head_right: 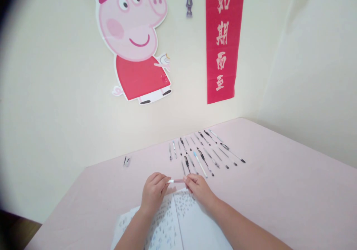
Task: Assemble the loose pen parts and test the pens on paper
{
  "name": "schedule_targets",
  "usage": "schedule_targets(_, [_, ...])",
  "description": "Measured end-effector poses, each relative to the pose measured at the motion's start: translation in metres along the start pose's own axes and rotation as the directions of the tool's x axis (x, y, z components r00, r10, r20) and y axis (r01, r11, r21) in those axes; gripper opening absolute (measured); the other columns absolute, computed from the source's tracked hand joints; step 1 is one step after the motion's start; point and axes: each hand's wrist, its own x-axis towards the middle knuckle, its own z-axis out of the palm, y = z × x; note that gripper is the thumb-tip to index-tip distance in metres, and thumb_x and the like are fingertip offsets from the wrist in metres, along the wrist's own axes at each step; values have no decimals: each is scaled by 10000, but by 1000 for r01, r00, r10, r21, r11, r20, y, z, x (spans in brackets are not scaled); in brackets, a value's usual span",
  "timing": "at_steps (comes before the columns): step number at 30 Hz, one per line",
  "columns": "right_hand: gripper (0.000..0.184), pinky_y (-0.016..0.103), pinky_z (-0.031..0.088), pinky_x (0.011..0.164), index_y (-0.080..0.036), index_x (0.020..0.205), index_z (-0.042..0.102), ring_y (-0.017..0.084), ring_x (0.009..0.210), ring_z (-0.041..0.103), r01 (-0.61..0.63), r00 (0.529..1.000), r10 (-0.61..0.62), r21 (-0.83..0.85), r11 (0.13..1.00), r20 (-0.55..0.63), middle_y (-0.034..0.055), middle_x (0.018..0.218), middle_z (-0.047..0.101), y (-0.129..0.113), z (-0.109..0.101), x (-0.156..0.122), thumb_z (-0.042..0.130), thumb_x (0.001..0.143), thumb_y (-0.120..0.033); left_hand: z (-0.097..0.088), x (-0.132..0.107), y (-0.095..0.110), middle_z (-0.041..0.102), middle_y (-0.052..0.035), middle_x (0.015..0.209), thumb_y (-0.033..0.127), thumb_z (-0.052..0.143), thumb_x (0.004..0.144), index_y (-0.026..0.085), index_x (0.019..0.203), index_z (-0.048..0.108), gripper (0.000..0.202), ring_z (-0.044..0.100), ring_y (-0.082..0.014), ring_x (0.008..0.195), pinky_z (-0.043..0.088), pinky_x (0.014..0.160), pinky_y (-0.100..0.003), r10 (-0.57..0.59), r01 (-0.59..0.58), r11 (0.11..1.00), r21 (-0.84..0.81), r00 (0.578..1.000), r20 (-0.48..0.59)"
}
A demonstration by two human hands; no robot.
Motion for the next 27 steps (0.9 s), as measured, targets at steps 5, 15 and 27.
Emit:
schedule_targets(5, [473,218,239,405,-186,524,440,79,388,305,-9,1000,9,53,999,-5,-59,409,341,-2,1,0,454,778,-584,0,0,1,652,-63,783,230,469,855,206,905,644,184,551,-189,780,456,729,-350,-1,1,1000,20,1000,5])
schedule_targets(15, [424,212,269,418,-173,616,490,73,404,376,-41,994,67,262,964,-90,-41,491,462,4,0,4,507,756,-572,20,-8,-20,552,-92,1094,339,654,707,237,1319,335,698,553,-180,865,465,815,-390,-527,411,751,-516,845,-94])
schedule_targets(27, [374,213,287,424,-161,669,535,66,438,402,14,999,-2,255,967,-49,0,627,570,1,0,3,555,755,-525,7,-1,-14,681,-72,968,301,479,859,160,943,644,233,640,-80,684,542,662,-205,-533,322,-435,-841,660,529])
